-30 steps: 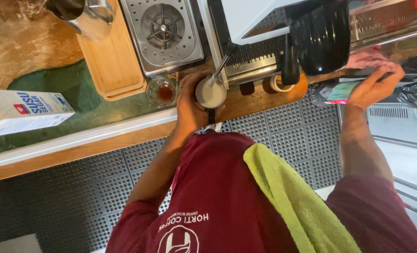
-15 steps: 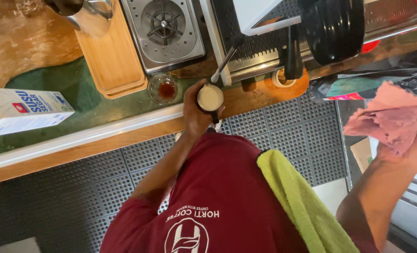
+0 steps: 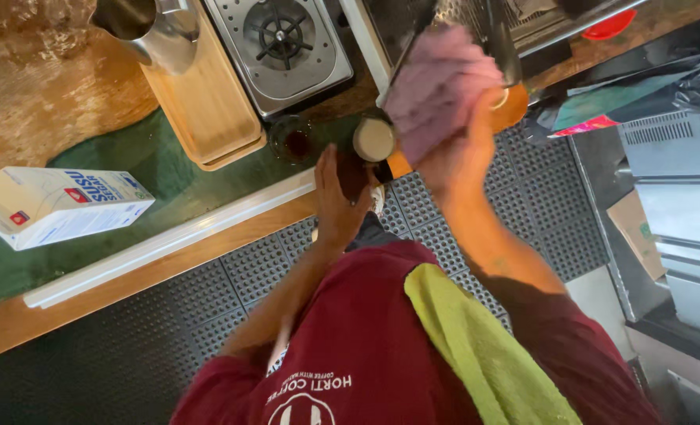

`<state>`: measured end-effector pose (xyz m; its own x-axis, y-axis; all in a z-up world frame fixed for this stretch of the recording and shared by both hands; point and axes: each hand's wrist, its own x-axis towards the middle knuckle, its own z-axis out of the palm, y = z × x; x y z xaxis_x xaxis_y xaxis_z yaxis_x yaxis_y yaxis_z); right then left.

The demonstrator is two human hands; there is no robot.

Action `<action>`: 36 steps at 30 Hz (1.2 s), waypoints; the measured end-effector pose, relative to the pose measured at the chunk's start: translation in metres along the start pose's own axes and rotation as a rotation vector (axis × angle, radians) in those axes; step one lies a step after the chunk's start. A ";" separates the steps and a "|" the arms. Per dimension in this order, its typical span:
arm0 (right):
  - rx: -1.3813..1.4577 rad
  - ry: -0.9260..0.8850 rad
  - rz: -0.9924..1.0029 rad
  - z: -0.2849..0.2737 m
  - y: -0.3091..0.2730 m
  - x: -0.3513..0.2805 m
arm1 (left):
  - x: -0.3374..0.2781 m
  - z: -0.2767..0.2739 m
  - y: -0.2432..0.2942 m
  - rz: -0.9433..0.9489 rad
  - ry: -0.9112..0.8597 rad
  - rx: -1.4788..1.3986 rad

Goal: The person prepares an espresso shot and steams milk using an espresso machine, then pours the milk into a cup of coffee to create latte art.

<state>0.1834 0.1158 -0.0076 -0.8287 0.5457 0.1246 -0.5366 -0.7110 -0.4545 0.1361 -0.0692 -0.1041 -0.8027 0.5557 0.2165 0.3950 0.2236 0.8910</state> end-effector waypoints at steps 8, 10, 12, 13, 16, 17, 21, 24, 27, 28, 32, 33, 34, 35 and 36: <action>-0.775 0.135 -0.395 -0.036 0.085 0.056 | -0.078 -0.064 -0.014 0.038 0.025 0.003; -0.620 0.051 -0.307 -0.049 0.081 0.045 | -0.095 -0.082 -0.019 0.009 -0.023 0.030; -0.468 -0.040 -0.230 -0.055 0.071 0.039 | -0.104 -0.091 -0.023 0.021 -0.008 0.028; -0.440 -0.067 -0.156 -0.057 0.064 0.040 | -0.106 -0.091 -0.024 0.029 0.012 0.026; -0.406 0.059 -0.020 -0.057 0.051 0.039 | -0.104 -0.090 -0.025 0.030 0.022 -0.003; -0.399 0.227 0.050 -0.056 0.048 0.037 | -0.104 -0.091 -0.023 0.036 0.016 -0.003; 0.009 -0.125 0.196 -0.053 0.043 0.042 | -0.096 -0.095 -0.014 0.004 -0.048 -0.076; 0.013 -0.091 0.140 -0.042 0.047 0.033 | -0.092 -0.103 -0.008 -0.008 -0.051 -0.127; -0.401 0.220 -0.011 -0.027 0.042 0.023 | -0.091 -0.112 -0.010 0.010 -0.032 -0.124; -0.647 0.116 -0.146 -0.022 0.035 0.020 | -0.091 -0.115 -0.011 0.016 -0.017 -0.115; -1.691 0.171 -0.340 -0.002 0.011 0.004 | -0.096 -0.126 -0.018 -0.004 -0.034 -0.067; -1.690 0.173 -0.348 -0.001 0.011 0.004 | -0.099 -0.128 -0.019 -0.012 -0.024 -0.068; -1.671 0.130 -0.385 -0.003 0.011 0.006 | -0.101 -0.130 -0.019 -0.021 -0.014 -0.069; -1.652 0.089 -0.418 -0.010 0.011 0.005 | -0.105 -0.132 -0.020 -0.016 -0.019 -0.070; -1.653 0.096 -0.423 -0.020 0.009 0.007 | -0.109 -0.134 -0.021 -0.027 -0.002 -0.079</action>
<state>0.1759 0.1215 -0.0286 -0.6378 0.6277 0.4463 0.0754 0.6275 -0.7749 0.1549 -0.2419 -0.0930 -0.8116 0.5521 0.1912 0.3366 0.1743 0.9254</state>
